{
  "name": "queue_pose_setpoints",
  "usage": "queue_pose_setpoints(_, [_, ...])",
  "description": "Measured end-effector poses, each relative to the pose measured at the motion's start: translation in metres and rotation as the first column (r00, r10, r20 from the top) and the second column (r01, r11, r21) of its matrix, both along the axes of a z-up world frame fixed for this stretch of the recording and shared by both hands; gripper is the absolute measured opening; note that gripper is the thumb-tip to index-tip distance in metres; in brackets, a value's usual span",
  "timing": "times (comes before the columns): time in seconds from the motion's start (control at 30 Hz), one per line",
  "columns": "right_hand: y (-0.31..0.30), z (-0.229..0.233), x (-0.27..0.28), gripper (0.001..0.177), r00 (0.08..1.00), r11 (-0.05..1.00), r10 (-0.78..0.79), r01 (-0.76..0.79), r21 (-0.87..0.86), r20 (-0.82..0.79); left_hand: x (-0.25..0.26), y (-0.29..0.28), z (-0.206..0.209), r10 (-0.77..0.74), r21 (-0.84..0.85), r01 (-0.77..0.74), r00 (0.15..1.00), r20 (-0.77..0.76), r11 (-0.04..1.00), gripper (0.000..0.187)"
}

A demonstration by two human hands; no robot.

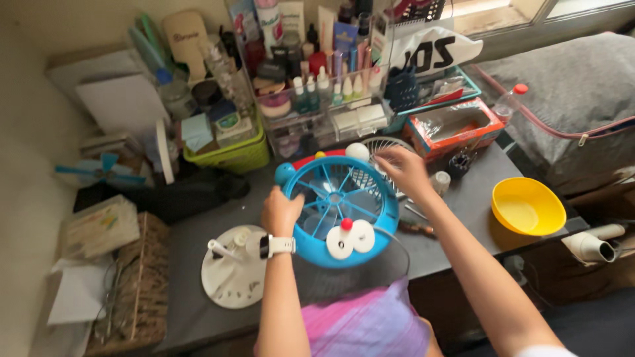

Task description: The person assembles a blue Doraemon-themed desk fan on a cluttered table. They use a screwdriver to tighten screws on the fan cage, attach the front grille, and secure the decorative faceplate and ears. The fan is rotated and adjusted during assembly.

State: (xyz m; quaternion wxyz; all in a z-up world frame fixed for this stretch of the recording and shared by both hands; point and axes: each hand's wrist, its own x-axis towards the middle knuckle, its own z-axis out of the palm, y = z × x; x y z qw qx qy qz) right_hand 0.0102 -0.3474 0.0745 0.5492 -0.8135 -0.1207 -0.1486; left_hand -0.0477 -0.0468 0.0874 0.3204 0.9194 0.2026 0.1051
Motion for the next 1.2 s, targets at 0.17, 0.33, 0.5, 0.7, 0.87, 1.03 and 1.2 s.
queue_pose_setpoints(0.17, [0.015, 0.025, 0.074, 0.036, 0.943, 0.88, 0.291, -0.198, -0.432, 0.161, -0.009, 0.012, -0.011, -0.124, 0.036, 0.122, 0.989, 0.077, 0.992, 0.024])
queue_pose_setpoints(0.33, [0.004, 0.041, 0.067, 0.061, 0.914, 0.796, 0.377, -0.404, -0.452, -0.152, -0.015, 0.02, -0.01, -0.208, -0.017, 0.209, 0.977, 0.052, 0.978, 0.023])
queue_pose_setpoints(0.5, [0.003, 0.062, 0.048, 0.089, 0.869, 0.657, 0.461, -0.469, -0.59, -0.178, -0.021, 0.027, -0.006, -0.276, 0.024, 0.275, 0.958, 0.078, 0.961, 0.045])
queue_pose_setpoints(0.7, [0.022, 0.079, 0.045, 0.083, 0.772, 0.45, 0.58, -0.57, -0.688, -0.26, -0.036, 0.031, 0.003, -0.24, -0.03, 0.238, 0.967, -0.09, 0.971, 0.05])
queue_pose_setpoints(0.87, [0.028, 0.087, 0.049, 0.08, 0.787, 0.395, 0.535, -0.554, -0.733, -0.306, -0.038, 0.031, 0.007, -0.25, -0.024, 0.249, 0.967, -0.047, 0.968, 0.054])
queue_pose_setpoints(1.03, [0.029, 0.096, 0.044, 0.077, 0.793, 0.317, 0.453, -0.57, -0.758, -0.407, -0.042, 0.024, 0.015, -0.245, -0.093, 0.236, 0.964, -0.099, 0.967, 0.043])
queue_pose_setpoints(1.2, [0.025, 0.101, 0.031, 0.079, 0.788, 0.316, 0.498, -0.554, -0.77, -0.362, -0.043, 0.024, 0.017, -0.261, -0.094, 0.251, 0.959, -0.108, 0.963, 0.046])
